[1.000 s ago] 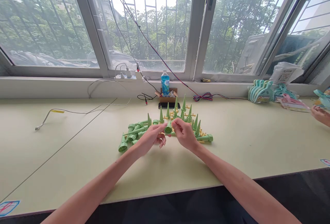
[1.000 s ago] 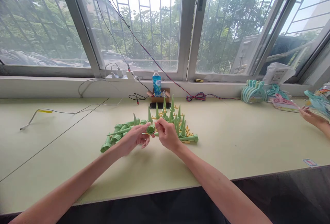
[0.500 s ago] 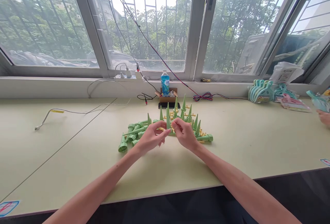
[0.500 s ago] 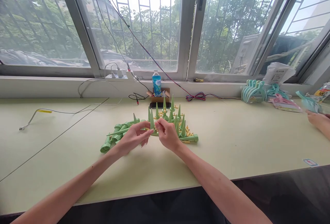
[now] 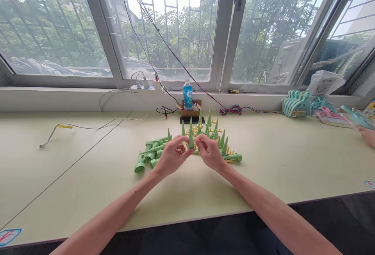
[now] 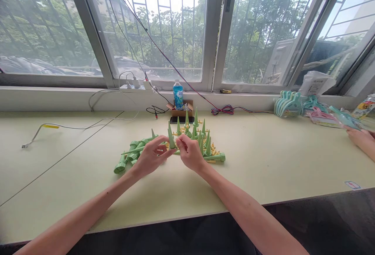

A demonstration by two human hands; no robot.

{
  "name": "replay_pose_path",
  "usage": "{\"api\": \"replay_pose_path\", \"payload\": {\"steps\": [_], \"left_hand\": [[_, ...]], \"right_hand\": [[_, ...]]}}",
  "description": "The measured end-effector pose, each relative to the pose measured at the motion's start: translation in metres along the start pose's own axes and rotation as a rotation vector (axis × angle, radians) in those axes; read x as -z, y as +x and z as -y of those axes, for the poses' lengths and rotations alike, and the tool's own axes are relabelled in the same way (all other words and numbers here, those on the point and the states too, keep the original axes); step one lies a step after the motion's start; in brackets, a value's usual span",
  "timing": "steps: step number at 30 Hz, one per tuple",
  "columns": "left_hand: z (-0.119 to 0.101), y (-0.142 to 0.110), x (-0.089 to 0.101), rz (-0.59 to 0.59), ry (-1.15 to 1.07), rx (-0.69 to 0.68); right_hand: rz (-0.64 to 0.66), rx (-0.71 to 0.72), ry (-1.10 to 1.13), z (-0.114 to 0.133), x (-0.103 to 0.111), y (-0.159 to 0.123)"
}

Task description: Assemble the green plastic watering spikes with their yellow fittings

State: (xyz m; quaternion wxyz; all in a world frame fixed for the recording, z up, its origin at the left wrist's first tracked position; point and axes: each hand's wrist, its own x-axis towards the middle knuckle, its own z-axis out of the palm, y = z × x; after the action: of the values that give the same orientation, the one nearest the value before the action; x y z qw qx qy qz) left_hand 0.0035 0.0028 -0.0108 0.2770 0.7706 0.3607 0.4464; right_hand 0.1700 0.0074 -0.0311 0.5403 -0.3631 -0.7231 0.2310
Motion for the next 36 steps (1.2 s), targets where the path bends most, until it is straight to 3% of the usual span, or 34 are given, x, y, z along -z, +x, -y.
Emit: {"api": "replay_pose_path", "payload": {"steps": [8, 17, 26, 33, 36], "left_hand": [[0.002, 0.0, -0.001, -0.016, 0.089, -0.034], [-0.002, 0.001, -0.001, 0.042, 0.07, 0.096], [-0.014, -0.001, 0.0, 0.037, 0.018, 0.129], [-0.006, 0.003, 0.001, -0.064, -0.145, 0.27], [-0.001, 0.005, 0.002, -0.02, -0.235, 0.381]], "right_hand": [[-0.003, -0.007, -0.009, 0.001, 0.0, 0.0], [-0.013, -0.018, -0.022, 0.0, 0.0, -0.001], [-0.015, -0.01, -0.049, 0.001, 0.0, -0.001], [-0.004, -0.022, -0.028, 0.0, 0.0, -0.002], [-0.01, -0.016, -0.036, 0.0, 0.0, -0.002]]}}
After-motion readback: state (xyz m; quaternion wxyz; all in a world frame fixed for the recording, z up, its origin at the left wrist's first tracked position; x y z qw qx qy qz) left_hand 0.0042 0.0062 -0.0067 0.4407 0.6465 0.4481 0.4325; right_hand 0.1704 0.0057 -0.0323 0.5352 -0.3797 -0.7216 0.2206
